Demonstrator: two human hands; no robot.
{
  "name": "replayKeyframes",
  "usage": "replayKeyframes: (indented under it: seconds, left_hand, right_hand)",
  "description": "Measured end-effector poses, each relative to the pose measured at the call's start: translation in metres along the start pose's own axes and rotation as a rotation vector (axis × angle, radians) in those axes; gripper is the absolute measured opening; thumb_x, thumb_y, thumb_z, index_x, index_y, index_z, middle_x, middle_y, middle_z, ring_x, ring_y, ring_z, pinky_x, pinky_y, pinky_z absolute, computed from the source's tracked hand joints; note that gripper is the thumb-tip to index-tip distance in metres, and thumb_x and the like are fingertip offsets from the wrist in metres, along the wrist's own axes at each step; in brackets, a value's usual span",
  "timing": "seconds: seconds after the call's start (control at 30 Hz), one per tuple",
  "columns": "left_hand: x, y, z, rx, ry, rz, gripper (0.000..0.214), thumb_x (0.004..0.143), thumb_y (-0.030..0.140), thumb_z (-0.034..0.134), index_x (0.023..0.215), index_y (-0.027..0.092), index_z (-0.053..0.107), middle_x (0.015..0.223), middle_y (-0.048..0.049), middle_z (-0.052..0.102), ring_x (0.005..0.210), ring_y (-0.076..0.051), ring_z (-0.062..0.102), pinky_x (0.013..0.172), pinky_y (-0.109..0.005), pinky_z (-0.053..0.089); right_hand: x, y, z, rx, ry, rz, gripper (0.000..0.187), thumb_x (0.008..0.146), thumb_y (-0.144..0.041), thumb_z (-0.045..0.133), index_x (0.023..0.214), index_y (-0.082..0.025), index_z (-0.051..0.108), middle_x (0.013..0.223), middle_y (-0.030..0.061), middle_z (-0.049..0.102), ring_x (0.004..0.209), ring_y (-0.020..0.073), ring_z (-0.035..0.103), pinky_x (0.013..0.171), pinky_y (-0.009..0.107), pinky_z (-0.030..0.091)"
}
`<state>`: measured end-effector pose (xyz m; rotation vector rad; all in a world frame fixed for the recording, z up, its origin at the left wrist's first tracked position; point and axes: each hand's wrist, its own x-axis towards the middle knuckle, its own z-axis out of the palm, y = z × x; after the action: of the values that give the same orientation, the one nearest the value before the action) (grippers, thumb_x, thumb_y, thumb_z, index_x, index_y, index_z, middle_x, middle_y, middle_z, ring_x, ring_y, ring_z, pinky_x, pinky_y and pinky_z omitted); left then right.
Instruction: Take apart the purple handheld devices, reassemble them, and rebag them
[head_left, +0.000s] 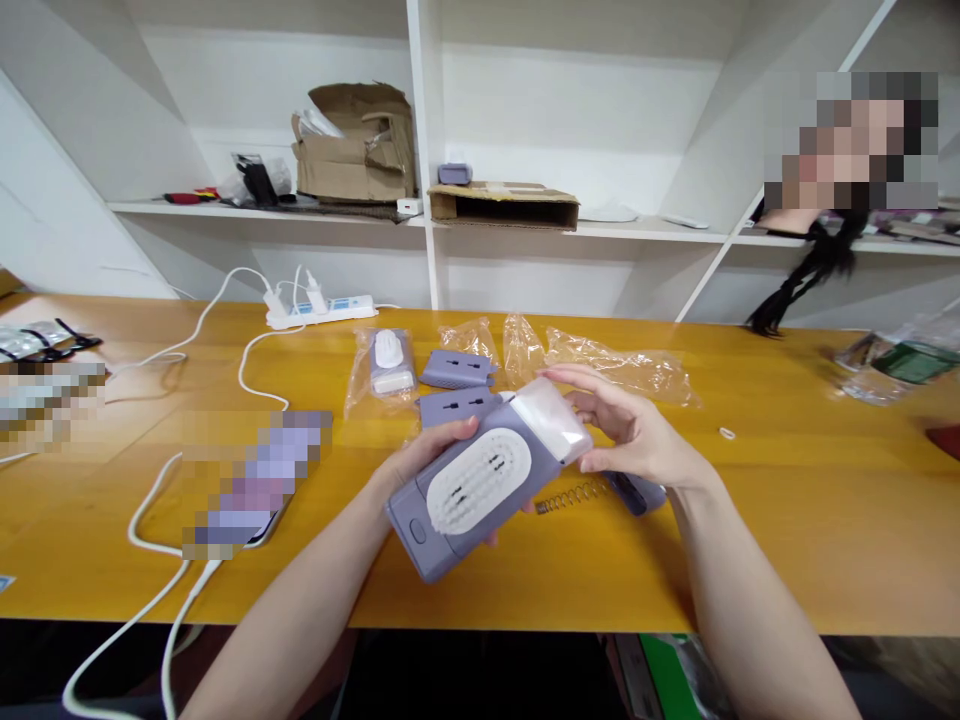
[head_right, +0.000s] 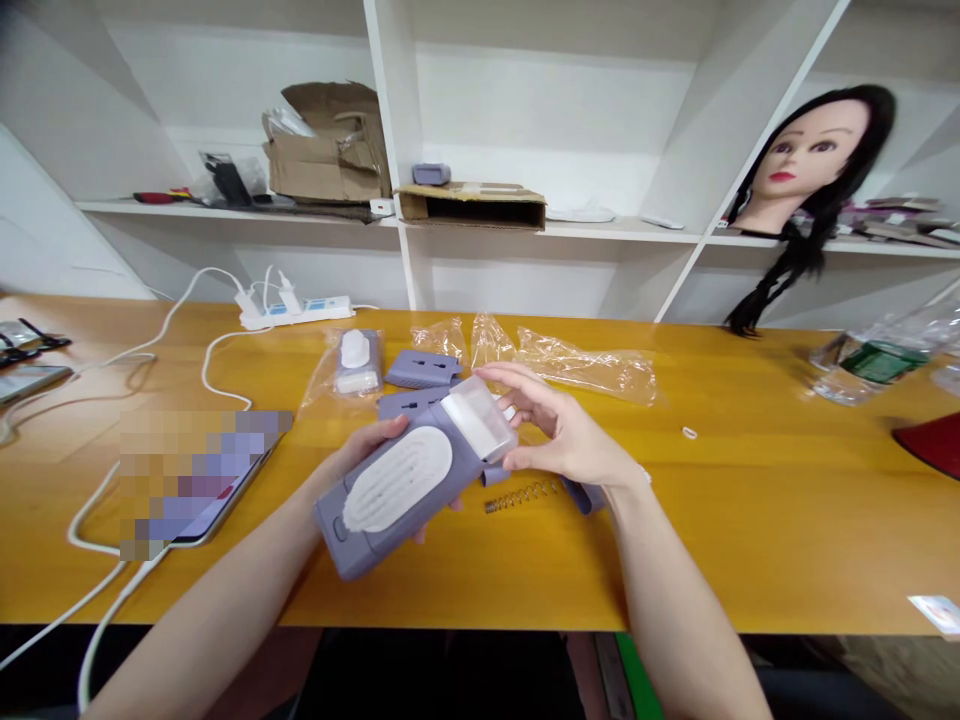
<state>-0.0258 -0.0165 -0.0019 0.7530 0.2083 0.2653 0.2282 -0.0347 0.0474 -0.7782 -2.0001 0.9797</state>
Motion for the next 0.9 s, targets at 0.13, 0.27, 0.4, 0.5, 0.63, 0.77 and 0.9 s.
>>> replayKeyframes:
  seconds: [0.13,0.27,0.4,0.5,0.63,0.77,0.9]
  left_hand:
    - [-0.003,-0.002,0.001,-0.012,0.114,-0.013,0.061,0.079,0.054,0.056,0.123,0.013,0.054,0.09,-0.0149,0.072,0.078,-0.031,0.07,0.07,-0.045,0.054]
    - [-0.003,-0.003,0.001,-0.001,0.118,0.007,0.064,0.077,0.054,0.059,0.126,0.013,0.052,0.091,-0.0147,0.072,0.071,-0.032,0.07,0.066,-0.045,0.054]
    - [-0.002,-0.006,-0.002,-0.01,0.082,0.03,0.061,0.081,0.055,0.053,0.126,0.014,0.053,0.091,-0.0149,0.073,0.07,-0.032,0.071,0.061,-0.042,0.054]
    - [0.0,-0.005,-0.009,-0.022,0.066,0.012,0.064,0.081,0.059,0.05,0.125,0.013,0.054,0.091,-0.0156,0.073,0.071,-0.032,0.071,0.06,-0.041,0.054]
    - [0.008,0.002,-0.017,-0.028,0.081,0.094,0.073,0.078,0.067,0.049,0.128,0.013,0.053,0.096,-0.0171,0.072,0.07,-0.034,0.071,0.059,-0.04,0.054]
    - [0.017,0.007,-0.014,-0.091,0.262,0.346,0.068,0.085,0.062,0.04,0.13,0.013,0.052,0.103,-0.0171,0.072,0.08,-0.033,0.071,0.073,-0.044,0.054]
    - [0.025,0.008,-0.006,-0.145,0.499,0.573,0.062,0.091,0.055,0.032,0.129,0.01,0.054,0.105,-0.0162,0.072,0.095,-0.033,0.069,0.089,-0.046,0.05]
  right_hand:
    - [-0.001,-0.003,0.004,-0.05,-0.114,-0.005,0.074,0.07,-0.025,0.078,0.137,-0.034,0.047,0.144,0.0078,0.043,0.122,0.0255,0.052,0.097,0.043,0.048]
    - [0.0,-0.006,0.008,-0.169,-0.166,-0.04,0.076,0.072,-0.024,0.077,0.14,-0.033,0.044,0.146,0.0087,0.039,0.131,0.0271,0.043,0.1,0.043,0.045]
    - [0.001,-0.004,0.006,-0.203,-0.209,-0.098,0.075,0.078,-0.024,0.072,0.143,-0.036,0.036,0.152,0.0058,0.033,0.141,0.0258,0.028,0.113,0.048,0.029]
    - [0.002,-0.001,0.007,-0.18,-0.211,-0.086,0.072,0.082,-0.026,0.069,0.144,-0.035,0.034,0.155,0.0029,0.029,0.145,0.0251,0.021,0.115,0.048,0.025]
    - [0.01,0.007,0.018,-0.089,-0.057,0.004,0.058,0.092,-0.03,0.052,0.146,-0.036,0.031,0.151,0.0017,0.038,0.131,0.0238,0.046,0.107,0.047,0.04]
    - [0.017,0.023,0.033,-0.046,0.229,0.124,0.059,0.09,-0.034,0.054,0.145,-0.032,0.033,0.134,0.0075,0.056,0.092,0.0199,0.067,0.091,0.044,0.052]
    - [0.018,0.034,0.043,0.009,0.252,0.228,0.055,0.088,-0.037,0.055,0.14,-0.027,0.04,0.131,0.0117,0.056,0.086,0.0177,0.068,0.085,0.04,0.053]
